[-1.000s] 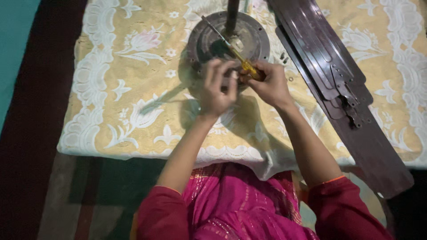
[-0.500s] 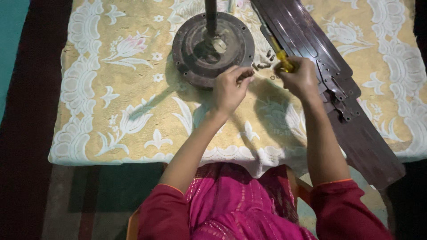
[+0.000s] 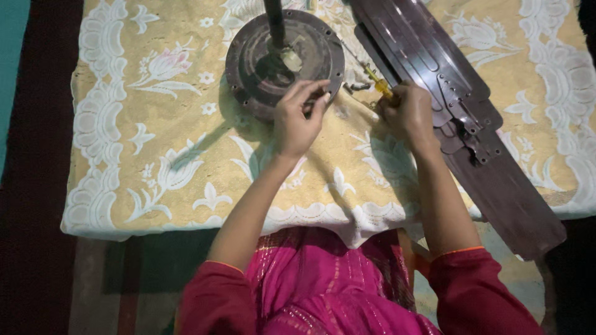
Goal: The person disassembles a ceiling fan motor housing, removes the central shaft, and uses a screwdriver to loosen and remove screws from the motor casing. They then reassemble the housing and tighten the screws.
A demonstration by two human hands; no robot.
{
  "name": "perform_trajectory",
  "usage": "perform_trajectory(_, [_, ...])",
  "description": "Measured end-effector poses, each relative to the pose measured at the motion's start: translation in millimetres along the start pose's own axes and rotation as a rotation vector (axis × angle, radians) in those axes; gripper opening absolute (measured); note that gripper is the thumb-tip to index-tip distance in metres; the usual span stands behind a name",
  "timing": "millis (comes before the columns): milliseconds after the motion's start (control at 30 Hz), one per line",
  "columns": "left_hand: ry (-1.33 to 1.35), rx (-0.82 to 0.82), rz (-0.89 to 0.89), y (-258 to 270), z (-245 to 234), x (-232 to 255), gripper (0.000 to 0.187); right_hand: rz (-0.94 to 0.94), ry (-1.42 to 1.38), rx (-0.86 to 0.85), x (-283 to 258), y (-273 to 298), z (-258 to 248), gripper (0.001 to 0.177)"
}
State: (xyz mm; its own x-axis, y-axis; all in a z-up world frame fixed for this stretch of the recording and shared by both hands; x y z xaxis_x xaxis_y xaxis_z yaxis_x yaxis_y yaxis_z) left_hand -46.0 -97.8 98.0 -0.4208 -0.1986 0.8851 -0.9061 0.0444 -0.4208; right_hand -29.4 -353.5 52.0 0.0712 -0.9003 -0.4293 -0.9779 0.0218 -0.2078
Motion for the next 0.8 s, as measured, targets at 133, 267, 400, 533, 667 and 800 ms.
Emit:
perform_trajectory(133, [-0.022,-0.003,-0.115,-6.4,-26.4,-4.8,0.017,0.192,-0.267,-0.089,-12.0,-0.7,-14.1,0.011])
perform_trajectory(267, [0.156,0.067,-0.167,-13.6,-55.8,-14.5,0.013,0.216,-0.582,-0.251,-46.3,4.5,-26.4,0.013])
perform_trajectory(400, [0.300,0.088,-0.255,-10.4,-74.6,-28.5,0.015,0.106,-0.612,-0.365,-110.0,7.8,-11.4,0.011])
perform_trajectory(533, [0.270,0.123,-0.306,6.9,-89.8,-40.3,0.017,0.050,-0.491,-0.329,-153.6,4.1,11.4,0.014])
perform_trajectory(667, [0.315,0.120,-0.290,18.0,-95.4,-46.9,0.021,-0.084,-0.370,-0.216,-168.2,0.7,17.1,0.014])
perform_trajectory(800, [0.259,0.083,-0.302,20.4,-95.5,-50.9,0.022,-0.092,-0.219,-0.232,-173.1,-5.8,19.4,0.022])
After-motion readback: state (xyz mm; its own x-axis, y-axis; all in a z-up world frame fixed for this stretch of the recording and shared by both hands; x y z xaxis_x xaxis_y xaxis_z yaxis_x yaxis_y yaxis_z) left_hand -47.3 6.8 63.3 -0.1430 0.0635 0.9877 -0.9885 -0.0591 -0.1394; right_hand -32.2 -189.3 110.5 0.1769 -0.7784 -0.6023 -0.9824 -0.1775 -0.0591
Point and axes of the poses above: each hand's wrist, its own y-axis away from the middle knuckle, its own z-axis out of the palm, x = y × z, the point moved 3 cm from there along -y, towards the middle knuckle, and after that the axes turned 5 degrees about y, right-handed, at the moved point
